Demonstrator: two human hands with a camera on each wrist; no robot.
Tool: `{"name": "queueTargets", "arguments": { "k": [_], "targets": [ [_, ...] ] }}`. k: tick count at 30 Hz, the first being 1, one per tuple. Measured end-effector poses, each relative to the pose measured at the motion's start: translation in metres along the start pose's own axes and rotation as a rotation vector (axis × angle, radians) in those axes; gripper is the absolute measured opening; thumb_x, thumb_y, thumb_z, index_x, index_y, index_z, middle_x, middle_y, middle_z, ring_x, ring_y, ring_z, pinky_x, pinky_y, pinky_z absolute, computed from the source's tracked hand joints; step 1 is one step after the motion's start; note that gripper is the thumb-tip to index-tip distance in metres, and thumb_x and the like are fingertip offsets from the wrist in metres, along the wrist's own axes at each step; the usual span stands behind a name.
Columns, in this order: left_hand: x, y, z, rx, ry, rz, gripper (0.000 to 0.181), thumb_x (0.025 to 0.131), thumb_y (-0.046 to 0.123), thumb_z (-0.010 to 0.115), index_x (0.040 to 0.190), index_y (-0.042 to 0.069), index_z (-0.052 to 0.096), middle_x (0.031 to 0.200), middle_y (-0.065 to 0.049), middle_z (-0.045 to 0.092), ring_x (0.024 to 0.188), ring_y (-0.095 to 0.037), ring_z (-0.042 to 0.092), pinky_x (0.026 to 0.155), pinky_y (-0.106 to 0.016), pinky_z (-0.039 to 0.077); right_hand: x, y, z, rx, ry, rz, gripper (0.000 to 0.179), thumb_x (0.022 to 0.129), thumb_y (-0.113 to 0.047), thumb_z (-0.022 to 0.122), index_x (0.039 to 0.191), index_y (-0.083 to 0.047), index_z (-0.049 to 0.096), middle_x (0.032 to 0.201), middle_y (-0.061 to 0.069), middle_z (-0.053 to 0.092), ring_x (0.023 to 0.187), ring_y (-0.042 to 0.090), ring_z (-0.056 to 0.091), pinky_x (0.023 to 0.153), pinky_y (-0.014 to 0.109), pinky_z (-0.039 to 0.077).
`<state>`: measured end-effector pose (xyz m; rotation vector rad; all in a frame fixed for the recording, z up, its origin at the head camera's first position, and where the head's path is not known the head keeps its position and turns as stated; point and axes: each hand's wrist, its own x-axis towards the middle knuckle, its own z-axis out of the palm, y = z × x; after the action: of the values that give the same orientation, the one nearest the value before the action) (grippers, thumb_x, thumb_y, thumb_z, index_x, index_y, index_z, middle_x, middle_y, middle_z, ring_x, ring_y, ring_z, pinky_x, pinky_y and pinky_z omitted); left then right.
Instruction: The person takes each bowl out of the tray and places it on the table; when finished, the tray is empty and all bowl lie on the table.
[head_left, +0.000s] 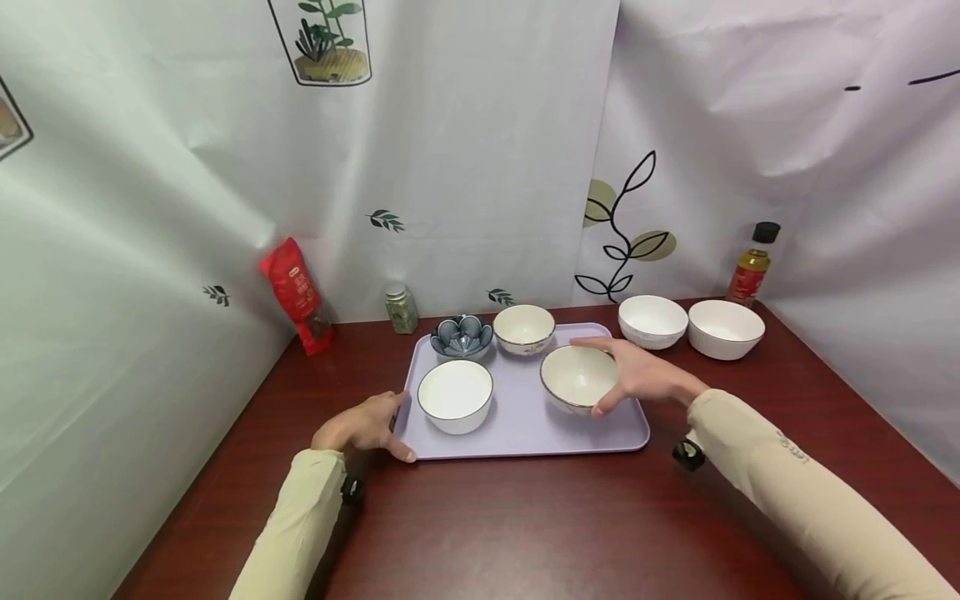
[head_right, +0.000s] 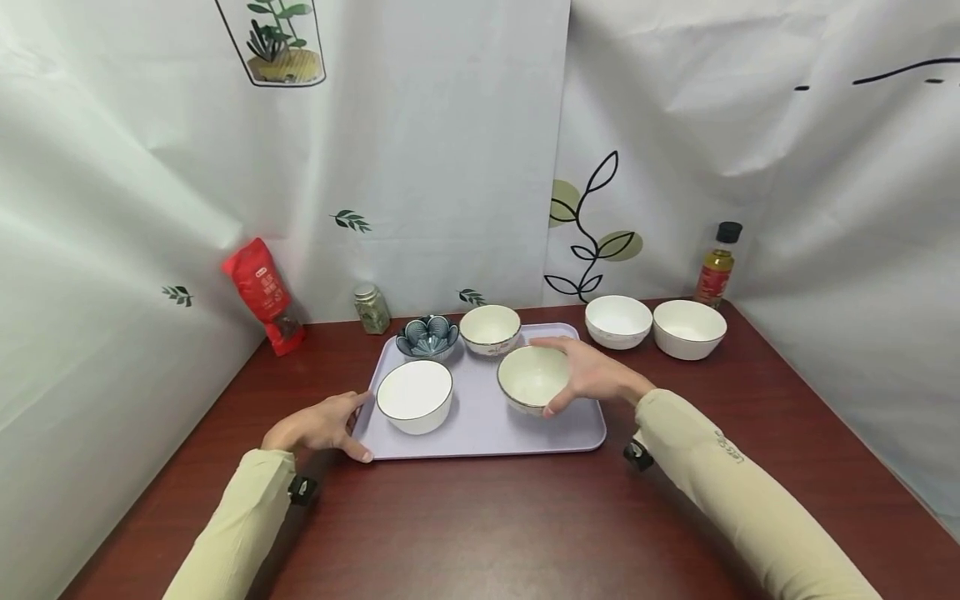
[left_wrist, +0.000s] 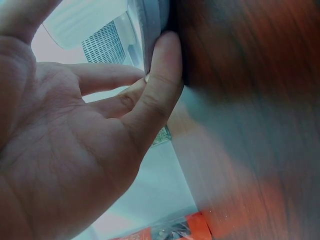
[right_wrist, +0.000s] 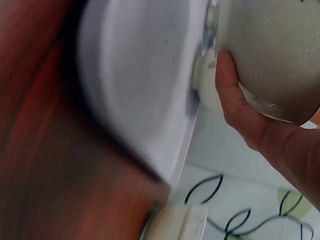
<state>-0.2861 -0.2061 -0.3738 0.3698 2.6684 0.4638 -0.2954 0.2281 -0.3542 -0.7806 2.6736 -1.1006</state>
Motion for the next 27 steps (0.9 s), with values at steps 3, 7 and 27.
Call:
{"name": "queueTargets", "arguments": {
  "k": [3, 7, 27],
  "targets": [
    [0.000, 0.000, -0.001, 0.009, 0.005, 0.015, 0.108, 0.069, 0.031, 0.092, 0.151, -0.008, 0.035, 0.151, -0.030, 0.042, 0.144, -0.045, 0.037, 0.120, -0.057, 0.033, -0.012, 0.009, -0.009, -0.001, 0.026, 0.026, 0.111, 0.057, -0.033, 0.095, 0.152, -0.010, 0.042, 0.141, 0.013, 0.055, 0.122, 0.026, 0.051, 0.102, 0.037, 0.041],
    [0.001, 0.000, -0.002, 0.018, 0.008, 0.023, 0.108, 0.070, 0.032, 0.092, 0.151, -0.008, 0.034, 0.151, -0.030, 0.042, 0.144, -0.045, 0.037, 0.120, -0.056, 0.033, -0.026, 0.019, -0.021, 0.003, 0.059, 0.030, 0.110, 0.060, -0.031, 0.095, 0.152, -0.007, 0.040, 0.143, 0.015, 0.054, 0.122, 0.026, 0.050, 0.099, 0.028, 0.041],
    [-0.001, 0.001, -0.001, -0.001, -0.006, -0.004, 0.109, 0.069, 0.031, 0.093, 0.152, -0.007, 0.033, 0.154, -0.032, 0.037, 0.146, -0.047, 0.033, 0.120, -0.059, 0.031, -0.075, 0.076, -0.047, 0.017, 0.182, 0.173, 0.103, 0.067, -0.018, 0.092, 0.152, 0.000, 0.037, 0.139, 0.024, 0.051, 0.108, 0.020, 0.050, 0.082, 0.014, 0.044]
  ]
}}
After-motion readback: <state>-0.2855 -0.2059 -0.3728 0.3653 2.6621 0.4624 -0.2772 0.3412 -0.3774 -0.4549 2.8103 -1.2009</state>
